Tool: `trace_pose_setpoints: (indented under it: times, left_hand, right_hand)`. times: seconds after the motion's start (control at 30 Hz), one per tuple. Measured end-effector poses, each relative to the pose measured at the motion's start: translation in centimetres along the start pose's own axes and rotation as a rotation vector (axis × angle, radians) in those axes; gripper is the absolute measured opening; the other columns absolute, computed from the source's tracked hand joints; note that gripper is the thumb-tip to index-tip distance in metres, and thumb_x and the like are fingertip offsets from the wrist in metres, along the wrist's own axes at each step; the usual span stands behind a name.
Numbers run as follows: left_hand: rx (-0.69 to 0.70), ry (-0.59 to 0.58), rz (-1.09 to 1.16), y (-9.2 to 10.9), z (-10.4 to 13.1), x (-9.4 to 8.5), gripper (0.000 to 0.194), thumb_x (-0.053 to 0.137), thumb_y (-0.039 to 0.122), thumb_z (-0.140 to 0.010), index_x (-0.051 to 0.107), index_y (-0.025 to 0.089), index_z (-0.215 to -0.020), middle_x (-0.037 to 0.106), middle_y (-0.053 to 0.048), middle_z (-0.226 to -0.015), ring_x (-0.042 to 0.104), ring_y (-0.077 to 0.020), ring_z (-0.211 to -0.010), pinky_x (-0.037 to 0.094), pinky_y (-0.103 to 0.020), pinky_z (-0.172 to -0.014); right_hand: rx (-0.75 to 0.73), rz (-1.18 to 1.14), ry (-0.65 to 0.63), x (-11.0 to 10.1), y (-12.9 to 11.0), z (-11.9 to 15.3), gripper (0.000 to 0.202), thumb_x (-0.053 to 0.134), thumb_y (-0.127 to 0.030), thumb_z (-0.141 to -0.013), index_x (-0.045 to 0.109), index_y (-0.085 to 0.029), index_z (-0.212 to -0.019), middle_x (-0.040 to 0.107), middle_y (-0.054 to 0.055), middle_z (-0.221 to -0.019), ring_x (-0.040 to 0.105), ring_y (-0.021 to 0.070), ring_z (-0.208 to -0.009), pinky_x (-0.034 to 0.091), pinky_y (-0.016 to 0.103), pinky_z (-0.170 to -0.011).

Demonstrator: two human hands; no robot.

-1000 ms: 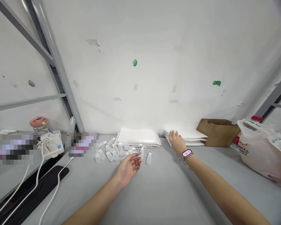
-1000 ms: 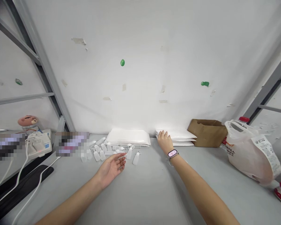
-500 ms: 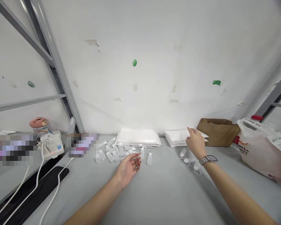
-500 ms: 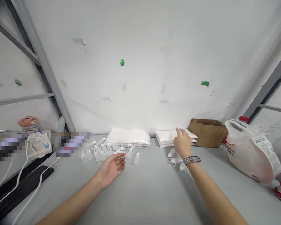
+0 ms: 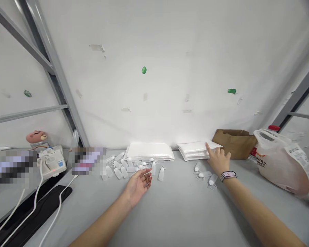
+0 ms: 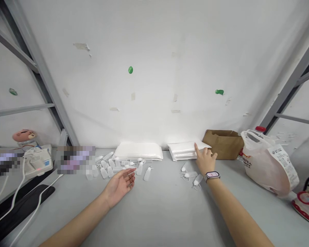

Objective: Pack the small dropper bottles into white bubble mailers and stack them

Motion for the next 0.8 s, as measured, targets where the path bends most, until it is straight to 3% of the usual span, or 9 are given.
trace_pose_setpoints:
  times: [0.2, 0.37, 0.8]
  left_hand:
    - [0.000, -0.010, 0.023, 0.1, -0.1, 0.0, 0.017, 0.054, 0.019, -0.074, 0.064, 0.011, -0.085, 0.056, -0.004, -0.075, 0.056, -0.0096, -0.063, 0.046, -0.020, -0.060]
    - [0.005, -0.005, 0.037, 0.2, 0.0, 0.1, 0.016, 0.054, 0.018, -0.074, 0.064, 0.011, -0.085, 0.057, -0.004, -0.074, 0.056, -0.0090, -0.062, 0.046, -0.020, -0.059]
    - [-0.003, -0.007, 0.040, 0.2, -0.1, 0.1, 0.017, 0.057, 0.018, -0.073, 0.063, 0.011, -0.086, 0.056, -0.003, -0.073, 0.056, -0.0083, -0.061, 0.046, -0.020, -0.059]
  right_hand:
    - [-0.069, 0.019, 0.063, 0.6, -0.8, -1.0, 0.052, 0.045, -0.013, -0.077, 0.041, -0.013, -0.128, 0.055, 0.014, -0.085, 0.045, 0.0249, -0.077, 0.026, 0.048, -0.077]
    - [-0.083, 0.001, 0.130, 0.4, -0.9, -0.8, 0.059, 0.046, -0.014, -0.074, 0.035, -0.013, -0.132, 0.056, 0.013, -0.080, 0.046, 0.0252, -0.073, 0.028, 0.049, -0.076]
    - [-0.210, -0.089, 0.101, 0.1, -1.6, -0.8, 0.051, 0.048, -0.016, -0.072, 0.045, -0.002, -0.121, 0.060, 0.015, -0.080, 0.053, 0.0278, -0.074, 0.029, 0.048, -0.080]
Point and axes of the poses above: each hand's wrist, its own z-axis away from the middle knuckle, its own x-axis out of the palm, y = z × x, the point moved 2 cm from there along -z, towards the middle knuckle
